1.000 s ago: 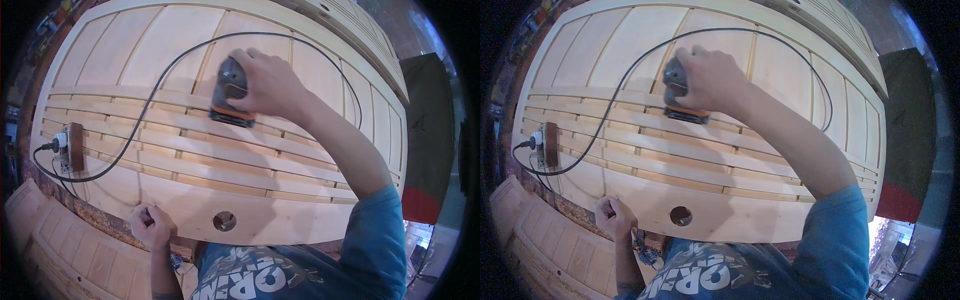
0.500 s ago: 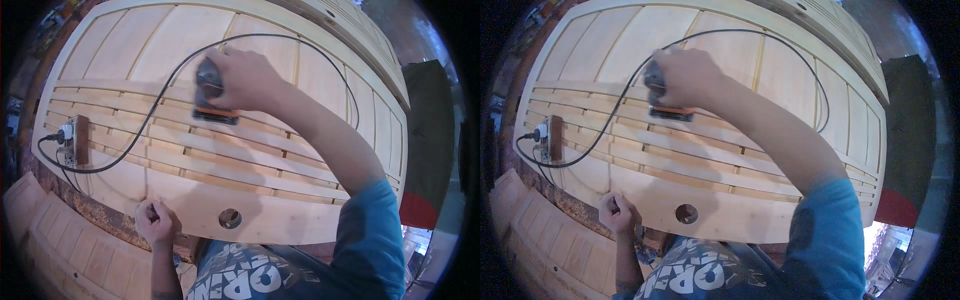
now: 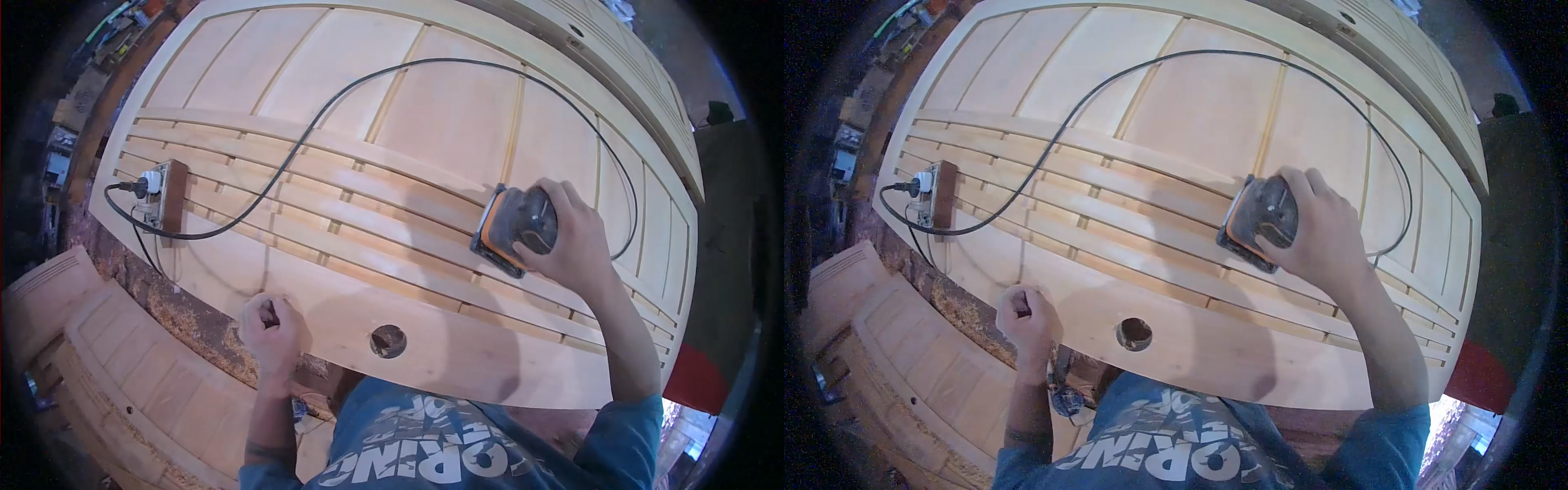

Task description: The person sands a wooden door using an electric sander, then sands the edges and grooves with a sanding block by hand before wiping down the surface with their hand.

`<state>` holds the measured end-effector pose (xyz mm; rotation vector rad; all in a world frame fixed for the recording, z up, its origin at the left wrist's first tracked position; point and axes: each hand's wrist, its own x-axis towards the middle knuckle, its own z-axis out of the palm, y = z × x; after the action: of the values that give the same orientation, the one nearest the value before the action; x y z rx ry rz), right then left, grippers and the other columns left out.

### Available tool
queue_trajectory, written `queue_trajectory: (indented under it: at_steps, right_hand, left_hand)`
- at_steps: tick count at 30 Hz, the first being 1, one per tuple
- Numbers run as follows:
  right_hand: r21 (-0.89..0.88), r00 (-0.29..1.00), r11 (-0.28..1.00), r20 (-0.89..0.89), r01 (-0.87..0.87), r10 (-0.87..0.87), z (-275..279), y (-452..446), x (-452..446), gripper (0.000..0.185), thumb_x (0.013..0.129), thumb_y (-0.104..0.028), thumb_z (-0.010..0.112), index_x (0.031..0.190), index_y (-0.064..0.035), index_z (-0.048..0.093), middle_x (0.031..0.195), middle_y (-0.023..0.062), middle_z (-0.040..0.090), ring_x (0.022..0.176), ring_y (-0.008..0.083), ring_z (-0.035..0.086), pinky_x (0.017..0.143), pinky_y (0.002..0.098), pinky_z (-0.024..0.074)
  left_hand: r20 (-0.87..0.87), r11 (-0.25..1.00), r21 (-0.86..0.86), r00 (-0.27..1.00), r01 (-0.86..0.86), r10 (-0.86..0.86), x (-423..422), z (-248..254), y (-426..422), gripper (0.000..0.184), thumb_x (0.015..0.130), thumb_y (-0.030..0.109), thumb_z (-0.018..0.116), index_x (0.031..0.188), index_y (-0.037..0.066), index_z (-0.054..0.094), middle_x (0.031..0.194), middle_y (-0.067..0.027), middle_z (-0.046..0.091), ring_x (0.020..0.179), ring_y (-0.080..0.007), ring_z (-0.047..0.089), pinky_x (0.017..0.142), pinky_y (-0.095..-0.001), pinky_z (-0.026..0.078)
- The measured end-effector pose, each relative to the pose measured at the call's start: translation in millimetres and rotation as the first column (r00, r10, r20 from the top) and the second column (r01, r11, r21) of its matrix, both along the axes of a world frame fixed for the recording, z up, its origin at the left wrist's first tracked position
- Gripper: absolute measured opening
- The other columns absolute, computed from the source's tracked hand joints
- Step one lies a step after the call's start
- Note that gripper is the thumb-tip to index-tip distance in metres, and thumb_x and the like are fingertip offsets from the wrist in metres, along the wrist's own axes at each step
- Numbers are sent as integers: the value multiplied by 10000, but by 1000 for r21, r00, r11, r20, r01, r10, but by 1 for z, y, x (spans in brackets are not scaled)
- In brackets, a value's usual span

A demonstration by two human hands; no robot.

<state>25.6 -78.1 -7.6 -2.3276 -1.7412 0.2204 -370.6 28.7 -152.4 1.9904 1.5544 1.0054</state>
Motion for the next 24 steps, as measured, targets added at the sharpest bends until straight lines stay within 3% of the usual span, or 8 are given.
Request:
queue_trajectory:
  at_steps: [7,13,16,17,20,22,23,24]
  right_hand:
    - [51,994,993,-7,-109,110,-10,102,-38,643,650,-249,844,1189,-72,540,1001,155,610,862,369,657,756,452,544]
    - [29,978,978,16,-208,208,-14,198,-96,639,669,-310,830,1184,-68,539,974,170,616,842,381,657,739,464,545]
    - [87,972,968,-3,-236,237,-19,240,-124,608,676,-369,816,1132,-62,557,959,179,637,843,391,664,740,472,550]
    - [93,970,966,-3,-243,244,-22,253,-131,605,678,-387,811,1122,-59,561,958,184,643,846,392,665,743,474,551]
    - [80,957,955,-41,-284,288,-27,292,-153,570,660,-398,793,1058,-39,599,973,213,659,862,400,669,757,484,553]
    - [-77,943,948,-157,-309,295,-21,318,-168,450,614,-281,761,948,-6,637,906,213,676,881,403,669,762,485,553]
    - [139,933,936,-118,-322,339,-35,330,-177,450,607,-247,759,948,15,629,859,218,676,871,392,669,755,481,554]
    - [175,921,912,-60,-370,385,-33,340,-183,478,595,-209,766,981,30,615,860,225,668,899,385,661,762,470,556]
  left_hand:
    - [51,1000,-9,999,-8,9,0,3,-1,115,832,32,702,917,51,626,730,-46,540,569,-159,472,525,-301,416]
    - [-11,978,147,989,147,-147,-10,3,7,165,801,11,721,929,38,619,791,-93,613,634,-229,590,572,-317,487]
    - [115,993,-14,987,118,-116,-11,11,11,174,794,8,722,934,36,622,815,-120,632,671,-270,620,619,-324,513]
    - [172,982,-135,979,135,-111,-21,0,8,222,808,-1,714,1000,31,608,813,-98,637,694,-229,626,653,-308,522]
    - [506,843,-521,843,131,182,-26,24,25,254,853,-13,672,1088,16,582,890,-76,639,761,-175,627,694,-292,525]
    - [588,872,-446,801,204,114,-42,21,40,258,905,-14,618,1153,4,552,994,-84,625,835,-138,608,729,-278,524]
    - [597,860,-462,793,215,122,-55,18,50,237,918,16,618,1145,-7,554,1003,-90,611,874,-160,608,779,-300,520]
    - [594,849,-482,793,217,135,-67,16,60,225,931,47,617,1137,-18,555,1011,-97,596,912,-182,607,829,-323,517]
